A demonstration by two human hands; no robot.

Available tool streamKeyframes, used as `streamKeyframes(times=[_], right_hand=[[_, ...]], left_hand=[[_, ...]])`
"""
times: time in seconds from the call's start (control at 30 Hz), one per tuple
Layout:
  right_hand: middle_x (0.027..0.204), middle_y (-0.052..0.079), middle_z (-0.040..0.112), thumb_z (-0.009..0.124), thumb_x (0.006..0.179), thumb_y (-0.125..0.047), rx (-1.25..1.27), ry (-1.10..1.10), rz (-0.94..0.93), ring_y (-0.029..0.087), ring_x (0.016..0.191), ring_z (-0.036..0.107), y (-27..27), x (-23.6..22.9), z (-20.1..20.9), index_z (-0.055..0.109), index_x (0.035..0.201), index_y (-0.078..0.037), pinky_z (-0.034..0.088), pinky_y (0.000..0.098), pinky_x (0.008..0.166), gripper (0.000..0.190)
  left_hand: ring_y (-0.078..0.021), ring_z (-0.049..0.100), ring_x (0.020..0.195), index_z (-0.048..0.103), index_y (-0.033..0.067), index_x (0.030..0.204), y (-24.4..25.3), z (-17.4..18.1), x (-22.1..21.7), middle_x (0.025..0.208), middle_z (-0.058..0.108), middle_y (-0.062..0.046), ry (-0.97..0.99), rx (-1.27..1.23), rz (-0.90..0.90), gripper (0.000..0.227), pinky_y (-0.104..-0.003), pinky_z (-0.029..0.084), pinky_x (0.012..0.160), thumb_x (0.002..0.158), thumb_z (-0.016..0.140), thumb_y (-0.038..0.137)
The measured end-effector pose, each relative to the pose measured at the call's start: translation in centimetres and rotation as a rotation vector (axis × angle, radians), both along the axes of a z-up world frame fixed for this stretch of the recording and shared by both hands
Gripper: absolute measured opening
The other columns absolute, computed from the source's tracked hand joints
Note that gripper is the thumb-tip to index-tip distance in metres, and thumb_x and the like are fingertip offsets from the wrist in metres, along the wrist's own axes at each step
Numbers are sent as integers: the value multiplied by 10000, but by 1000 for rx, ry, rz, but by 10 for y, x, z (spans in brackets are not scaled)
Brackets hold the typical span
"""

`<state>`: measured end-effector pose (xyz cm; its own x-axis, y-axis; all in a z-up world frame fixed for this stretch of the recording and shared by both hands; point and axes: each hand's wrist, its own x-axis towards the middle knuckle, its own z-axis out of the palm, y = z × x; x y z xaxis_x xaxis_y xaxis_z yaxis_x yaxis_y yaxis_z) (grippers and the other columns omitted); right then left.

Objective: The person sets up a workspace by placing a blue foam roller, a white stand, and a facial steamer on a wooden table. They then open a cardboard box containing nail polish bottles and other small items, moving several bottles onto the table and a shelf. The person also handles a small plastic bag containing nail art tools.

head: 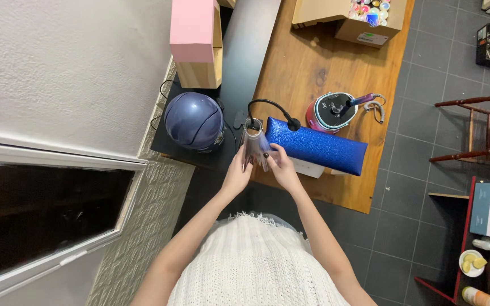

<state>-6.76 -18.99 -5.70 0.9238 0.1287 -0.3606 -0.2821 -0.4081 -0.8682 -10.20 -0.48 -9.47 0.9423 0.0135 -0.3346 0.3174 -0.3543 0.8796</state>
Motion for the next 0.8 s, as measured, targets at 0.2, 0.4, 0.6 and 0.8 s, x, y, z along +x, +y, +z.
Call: streamKeyframes(times=[0.2, 0.4, 0.6, 0.8], right_hand=[[1406, 257, 599, 580, 1032, -304, -17, 61, 20, 434, 1323, 558, -26, -19, 5, 491, 1475, -155, 480, 535, 1107, 476], [1351, 187, 619, 587, 1039, -134, -29, -29, -109, 327, 1221, 649, -54, -59, -1, 580, 1405, -35, 552, 429, 1023, 379], [1244, 154, 675, 596, 1016, -79, 7, -85, -340, 360, 1196, 653, -67, -135, -12, 659, 1313, -78, 541, 493, 1020, 303], [1160, 196, 725, 588, 987, -7, 112, -77, -711, 325, 1056, 728, -88, -233, -60, 700, 1228, -40, 584, 429, 938, 267]], left_hand=[[-435, 318, 1488, 309, -22, 1564, 1, 41, -32, 1593, 300, -283, -122, 79, -51, 616, -528, 299, 1223, 985, 505, 45], [-319, 482, 1398, 599, 157, 1341, 12, 70, -59, 1411, 540, -77, -239, 150, -109, 390, -474, 418, 1151, 971, 526, 58], [-303, 687, 1057, 728, 168, 1027, 23, 60, -93, 1018, 710, -71, -199, 39, -287, 284, -416, 556, 932, 905, 537, -2], [-274, 697, 1058, 716, 197, 1027, 10, 24, -107, 1019, 726, -31, -83, 123, -648, 262, -406, 562, 928, 904, 552, 33]])
